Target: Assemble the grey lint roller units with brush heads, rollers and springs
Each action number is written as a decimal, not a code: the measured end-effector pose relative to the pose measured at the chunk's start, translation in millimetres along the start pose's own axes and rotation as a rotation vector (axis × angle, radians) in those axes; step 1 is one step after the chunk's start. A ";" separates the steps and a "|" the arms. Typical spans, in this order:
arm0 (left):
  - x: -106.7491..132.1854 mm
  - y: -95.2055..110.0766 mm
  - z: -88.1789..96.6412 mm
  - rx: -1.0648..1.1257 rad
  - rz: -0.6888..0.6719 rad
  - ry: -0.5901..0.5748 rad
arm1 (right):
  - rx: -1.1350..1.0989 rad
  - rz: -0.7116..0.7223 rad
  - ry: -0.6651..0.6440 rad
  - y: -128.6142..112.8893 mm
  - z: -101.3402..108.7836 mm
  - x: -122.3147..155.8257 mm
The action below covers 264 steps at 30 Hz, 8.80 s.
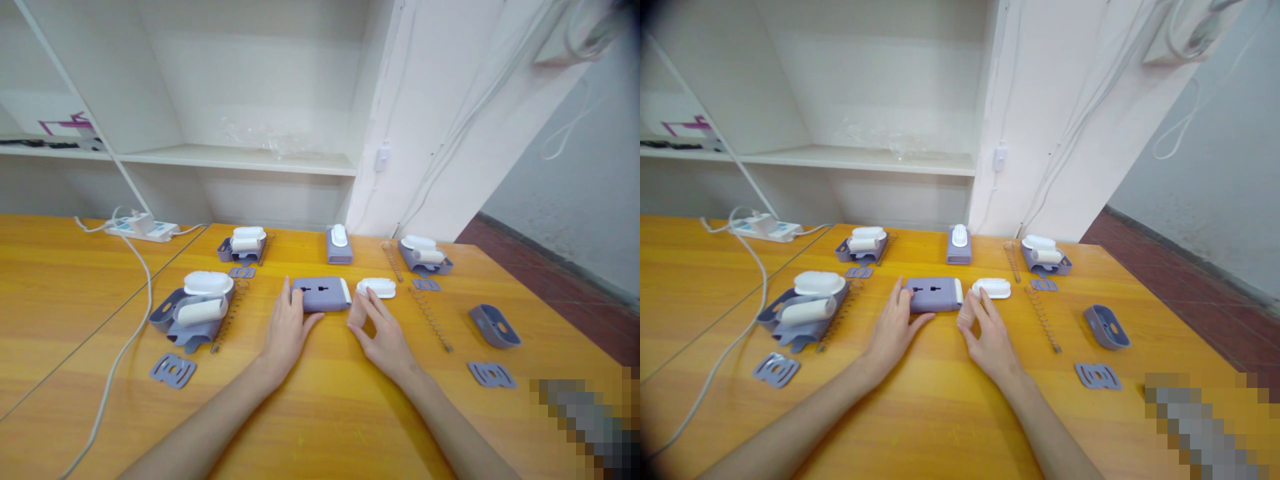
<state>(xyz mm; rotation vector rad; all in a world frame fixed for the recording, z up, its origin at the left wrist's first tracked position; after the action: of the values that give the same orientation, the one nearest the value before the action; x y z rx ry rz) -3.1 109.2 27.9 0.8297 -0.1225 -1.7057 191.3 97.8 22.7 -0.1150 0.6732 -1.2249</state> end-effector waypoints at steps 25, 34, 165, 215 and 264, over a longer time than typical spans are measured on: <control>-9.6 -21.9 4.3 0.512 0.123 0.043 | -0.090 -0.036 -0.014 9.5 -3.6 -2.2; -11.4 -25.6 -3.4 0.741 0.126 -0.009 | -0.146 0.012 0.011 1.0 7.7 -1.1; 17.4 36.7 -26.5 -0.190 -0.228 -0.428 | 0.519 -0.062 0.193 2.8 30.6 -5.4; 6.0 38.4 -0.7 0.273 -0.355 -0.136 | 0.016 0.176 0.341 -25.3 40.8 -2.4; 4.0 38.0 9.3 0.168 -0.330 -0.046 | -0.164 0.021 0.170 -10.5 19.2 -10.3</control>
<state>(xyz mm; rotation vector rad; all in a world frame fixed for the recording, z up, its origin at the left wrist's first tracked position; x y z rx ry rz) 22.1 90.4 51.6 0.9764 -0.1695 -2.0459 191.0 98.0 46.9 -0.1412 0.9210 -1.1665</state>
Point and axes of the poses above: each hand's wrist, its own x-axis away from the middle knuckle, its own z-axis out of the back of the hand, y = z × x, the point moved 10 cm from there along -x, towards the middle knuckle, and after that the axes turned 6 degrees about x, right-handed, at the moved point
